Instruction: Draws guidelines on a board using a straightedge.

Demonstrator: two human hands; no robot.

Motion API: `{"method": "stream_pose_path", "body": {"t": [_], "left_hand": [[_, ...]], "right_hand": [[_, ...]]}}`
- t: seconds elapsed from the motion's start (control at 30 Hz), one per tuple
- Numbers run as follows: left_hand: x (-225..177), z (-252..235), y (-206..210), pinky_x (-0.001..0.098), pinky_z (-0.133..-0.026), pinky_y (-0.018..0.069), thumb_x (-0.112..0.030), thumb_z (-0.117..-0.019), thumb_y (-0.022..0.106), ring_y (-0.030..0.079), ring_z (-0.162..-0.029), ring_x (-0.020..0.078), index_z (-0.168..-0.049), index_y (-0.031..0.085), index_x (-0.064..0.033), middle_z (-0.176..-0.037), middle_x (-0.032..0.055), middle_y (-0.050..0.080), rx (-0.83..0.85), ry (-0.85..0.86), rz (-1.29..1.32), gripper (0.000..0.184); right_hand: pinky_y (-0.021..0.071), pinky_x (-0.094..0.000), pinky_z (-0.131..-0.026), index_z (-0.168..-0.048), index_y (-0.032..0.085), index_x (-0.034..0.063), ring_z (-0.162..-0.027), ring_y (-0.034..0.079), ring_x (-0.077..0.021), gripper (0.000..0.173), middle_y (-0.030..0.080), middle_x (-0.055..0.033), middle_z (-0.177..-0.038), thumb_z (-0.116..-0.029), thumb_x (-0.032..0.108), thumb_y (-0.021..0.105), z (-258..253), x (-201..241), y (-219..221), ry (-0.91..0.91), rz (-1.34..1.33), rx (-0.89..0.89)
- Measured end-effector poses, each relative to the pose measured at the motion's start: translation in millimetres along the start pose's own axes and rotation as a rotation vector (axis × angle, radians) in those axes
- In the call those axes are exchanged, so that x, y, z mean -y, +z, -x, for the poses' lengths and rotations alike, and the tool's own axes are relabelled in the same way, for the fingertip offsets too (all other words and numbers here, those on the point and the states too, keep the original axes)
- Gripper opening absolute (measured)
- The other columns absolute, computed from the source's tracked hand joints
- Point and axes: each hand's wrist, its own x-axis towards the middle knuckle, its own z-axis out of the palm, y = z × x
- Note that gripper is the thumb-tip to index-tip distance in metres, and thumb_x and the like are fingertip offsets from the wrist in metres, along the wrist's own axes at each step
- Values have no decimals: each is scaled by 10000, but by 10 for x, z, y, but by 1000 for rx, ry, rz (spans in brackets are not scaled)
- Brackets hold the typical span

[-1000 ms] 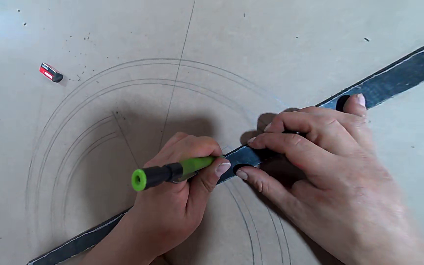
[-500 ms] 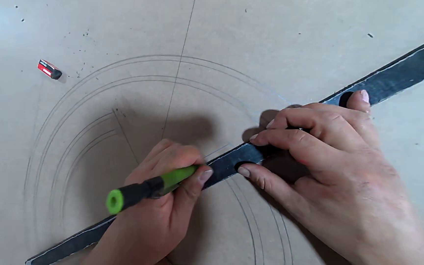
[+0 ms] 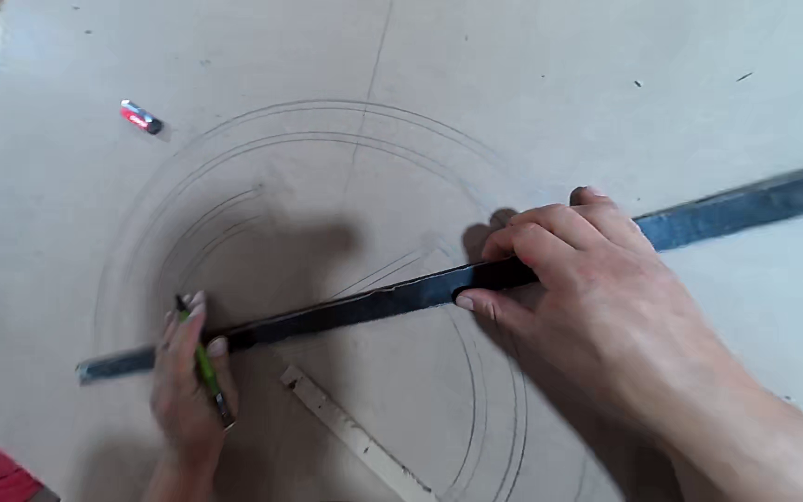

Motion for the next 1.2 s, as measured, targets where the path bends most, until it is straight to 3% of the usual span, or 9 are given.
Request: {"method": "stream_pose_path", "body": {"t": [0.13,0.23,0.33,0.53,0.7,0.83,0.97,1.1,1.2], "left_hand": [[90,-38,-1,591,-1239,302,-349,-1074,459,434,-1470,343,-1483,500,-62,-1540,173,509,-11,-19,-46,502],[76,-57,8,575,-1269,253,-338,-1064,466,322,-1536,328,-1558,391,-47,-1630,179,379,-12,-72,-39,578],[96,-32,59,544,-1269,275,-286,-1059,470,325,-1535,312,-1565,394,-45,-1634,165,374,-19,-62,27,566],[85,-59,72,483,-1281,261,-228,-1051,505,383,-1510,232,-1489,531,-111,-1571,85,490,50,-90,45,455],[39,-90,-3,452,-1271,288,-182,-1039,549,440,-1475,214,-1453,576,-121,-1525,75,545,54,-133,88,420],[42,-18,-9,448,-1256,322,-101,-1033,551,479,-1448,234,-1424,597,-89,-1492,101,575,-28,-165,216,394],[19,-29,-58,427,-1095,519,-173,-1074,476,623,-1291,210,-1441,567,-54,-1395,101,646,-197,-212,433,396],[-160,-232,96,371,-993,596,-242,-1077,538,724,-1079,143,-1303,674,-22,-1165,92,751,-395,-346,634,344],[-281,-427,171,349,-847,637,-333,-1087,516,750,-870,107,-1170,728,-70,-978,16,780,-312,-553,672,348]], "right_hand": [[437,-557,-1062,-903,681,149,-1016,633,-329,438,661,-69,-949,-813,560,802,-161,137,-108,0,137,141],[546,-527,-708,-877,656,108,-871,660,-328,222,655,-95,-897,-896,285,788,-272,332,-277,22,135,159],[482,-518,-486,-842,594,119,-602,621,-295,275,588,-78,-684,-1005,328,668,-319,487,-736,74,117,93],[551,-589,-632,-1244,591,113,-759,692,-331,237,692,-117,-916,-1052,251,601,26,1152,-1812,220,125,-177],[539,-575,-668,-1410,582,184,-784,656,-301,350,674,-111,-970,-1089,306,515,348,1626,-2301,309,138,-79],[540,-486,-571,-1409,588,274,-651,628,-202,376,680,-37,-854,-1045,370,600,453,1670,-1755,314,-5,47],[564,-442,-551,-1589,386,305,-595,627,-204,571,689,-72,-844,-1057,307,595,138,1457,-928,342,-342,81],[583,-520,-869,-1592,402,299,-993,709,-245,564,694,-115,-1250,-1059,262,584,-573,1201,-109,267,-489,142],[557,-506,-992,-1521,519,217,-1153,687,-216,475,679,-86,-1333,-1058,304,577,-1013,1106,399,109,-493,175]]}}
